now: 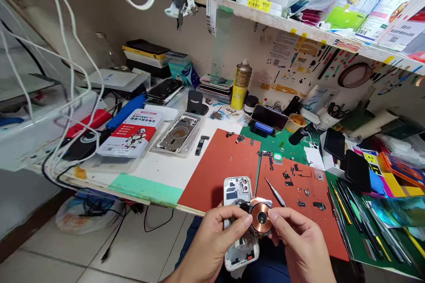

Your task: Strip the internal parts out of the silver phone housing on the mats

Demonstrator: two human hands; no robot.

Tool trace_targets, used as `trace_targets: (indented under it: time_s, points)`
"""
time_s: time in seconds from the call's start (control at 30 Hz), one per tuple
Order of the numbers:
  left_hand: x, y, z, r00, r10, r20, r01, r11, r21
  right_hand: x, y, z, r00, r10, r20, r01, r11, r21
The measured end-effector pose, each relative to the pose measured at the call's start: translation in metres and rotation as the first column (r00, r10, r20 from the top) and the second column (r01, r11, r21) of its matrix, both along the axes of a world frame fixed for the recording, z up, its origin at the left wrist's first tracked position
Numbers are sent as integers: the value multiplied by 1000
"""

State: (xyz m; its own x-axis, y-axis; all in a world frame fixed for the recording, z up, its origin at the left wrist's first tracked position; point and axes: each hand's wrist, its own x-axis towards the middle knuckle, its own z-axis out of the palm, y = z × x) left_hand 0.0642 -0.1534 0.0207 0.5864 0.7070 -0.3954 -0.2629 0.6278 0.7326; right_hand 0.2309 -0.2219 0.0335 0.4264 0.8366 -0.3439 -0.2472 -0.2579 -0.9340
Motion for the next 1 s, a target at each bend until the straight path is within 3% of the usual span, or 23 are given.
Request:
trace_targets:
  time_s: [0.13, 0.5, 0.63, 0.83, 1.0]
  points:
    - [-1, 1, -3, 999, 8, -52, -6, 999, 36, -1, 3, -1, 1000, -13, 11, 13, 1000, -17]
    - [-2, 3, -1, 1000, 11, -20, -10, 999, 34, 0, 2, -4, 999, 28, -46, -29, 1000, -9]
    - [-9, 1, 3, 994, 108, 18, -107, 992, -60, 1, 4, -6, 999, 11, -54, -12, 1000, -19]
    - [-38, 1, -1, 941, 321, -106, -332, 936, -117, -2, 24, 5, 983, 3, -181, -12, 998, -54]
    - [-59, 5, -4, 934, 357, -22, -353, 909, -221, -12, 47, 14, 989, 57, -134, -63, 997, -46]
